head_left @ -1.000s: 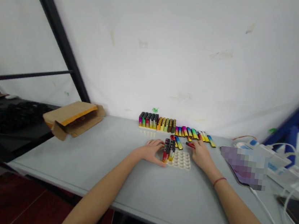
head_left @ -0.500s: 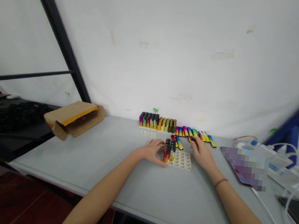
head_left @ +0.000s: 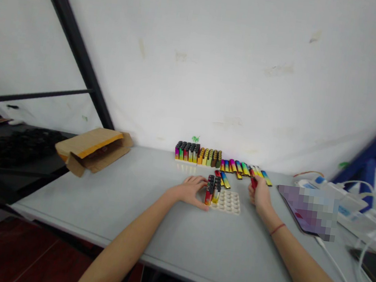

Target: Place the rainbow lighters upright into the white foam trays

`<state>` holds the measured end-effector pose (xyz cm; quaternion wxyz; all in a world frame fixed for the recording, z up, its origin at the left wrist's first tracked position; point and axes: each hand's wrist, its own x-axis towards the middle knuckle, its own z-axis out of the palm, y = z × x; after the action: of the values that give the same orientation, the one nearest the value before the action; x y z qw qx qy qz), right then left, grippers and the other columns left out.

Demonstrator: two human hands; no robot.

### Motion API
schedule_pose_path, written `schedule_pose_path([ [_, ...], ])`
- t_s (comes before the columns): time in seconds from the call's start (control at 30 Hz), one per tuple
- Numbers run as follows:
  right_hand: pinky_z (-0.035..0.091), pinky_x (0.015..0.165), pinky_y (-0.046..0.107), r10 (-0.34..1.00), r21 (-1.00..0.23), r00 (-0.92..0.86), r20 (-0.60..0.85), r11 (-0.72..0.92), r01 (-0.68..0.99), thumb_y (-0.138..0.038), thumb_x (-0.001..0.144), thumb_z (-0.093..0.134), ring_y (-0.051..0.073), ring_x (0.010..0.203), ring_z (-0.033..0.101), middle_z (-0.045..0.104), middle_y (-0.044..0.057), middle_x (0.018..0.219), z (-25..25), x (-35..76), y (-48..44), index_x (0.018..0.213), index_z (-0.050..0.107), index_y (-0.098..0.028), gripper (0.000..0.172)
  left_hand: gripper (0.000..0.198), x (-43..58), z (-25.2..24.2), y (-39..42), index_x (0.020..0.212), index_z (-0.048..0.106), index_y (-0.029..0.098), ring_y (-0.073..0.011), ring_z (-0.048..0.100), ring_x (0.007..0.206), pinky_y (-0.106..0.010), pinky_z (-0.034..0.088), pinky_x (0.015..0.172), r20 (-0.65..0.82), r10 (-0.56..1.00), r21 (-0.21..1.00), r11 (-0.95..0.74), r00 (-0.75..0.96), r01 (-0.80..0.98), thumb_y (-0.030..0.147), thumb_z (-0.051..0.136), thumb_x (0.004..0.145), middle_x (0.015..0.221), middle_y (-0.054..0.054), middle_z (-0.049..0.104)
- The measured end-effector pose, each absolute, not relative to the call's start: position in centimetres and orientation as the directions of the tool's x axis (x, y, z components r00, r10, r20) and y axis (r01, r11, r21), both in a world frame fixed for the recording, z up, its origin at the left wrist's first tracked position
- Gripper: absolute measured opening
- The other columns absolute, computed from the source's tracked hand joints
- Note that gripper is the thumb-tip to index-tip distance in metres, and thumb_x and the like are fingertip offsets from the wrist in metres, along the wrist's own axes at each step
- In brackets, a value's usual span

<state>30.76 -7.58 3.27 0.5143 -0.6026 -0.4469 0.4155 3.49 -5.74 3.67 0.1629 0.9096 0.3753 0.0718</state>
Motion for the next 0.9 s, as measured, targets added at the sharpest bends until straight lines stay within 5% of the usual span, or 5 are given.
schedule_pose_path([
  [0.1, 0.011, 0.034, 0.027, 0.948, -0.978, 0.242, -0.209, -0.201, -0.058, -0.062, 0.083, 0.019, 0.009, 0.033, 0.011, 0.017, -0.006, 0.039, 3.7, 30.5, -7.6, 0.051, 0.022, -0.026, 0.049, 0.09, 3.5, 3.6, -5.7, 0.129, 0.048, 0.019, -0.0347, 0.027, 0.134, -0.045, 0.016, 0.113, 0.007, 0.702, 0.339, -0.671, 0.712, 0.659, 0.074, 0.066, 0.06, 0.142, -0.012, 0.037],
  [0.23, 0.01, 0.033, 0.025, 0.945, -0.962, 0.207, -0.254, -0.224, -0.158, -0.058, 0.084, 0.019, 0.009, 0.032, 0.01, 0.017, -0.006, 0.037, 4.2, 30.0, -8.0, 0.05, 0.023, -0.026, 0.047, 0.089, 3.5, 3.7, -5.7, 0.128, 0.049, 0.018, -0.0342, 0.027, 0.134, -0.044, 0.016, 0.113, -0.006, 0.706, 0.328, -0.667, 0.708, 0.669, 0.074, 0.067, 0.06, 0.142, -0.013, 0.036],
  [0.9, 0.01, 0.032, 0.024, 0.94, -0.958, 0.218, -0.264, -0.229, -0.173, -0.063, 0.083, 0.021, 0.008, 0.031, 0.012, 0.018, -0.007, 0.037, 4.3, 29.5, -8.5, 0.052, 0.022, -0.026, 0.049, 0.089, 3.5, 3.8, -5.8, 0.127, 0.049, 0.02, -0.0354, 0.028, 0.134, -0.046, 0.016, 0.112, 0.003, 0.707, 0.353, -0.662, 0.707, 0.661, 0.076, 0.064, 0.06, 0.142, -0.012, 0.038],
])
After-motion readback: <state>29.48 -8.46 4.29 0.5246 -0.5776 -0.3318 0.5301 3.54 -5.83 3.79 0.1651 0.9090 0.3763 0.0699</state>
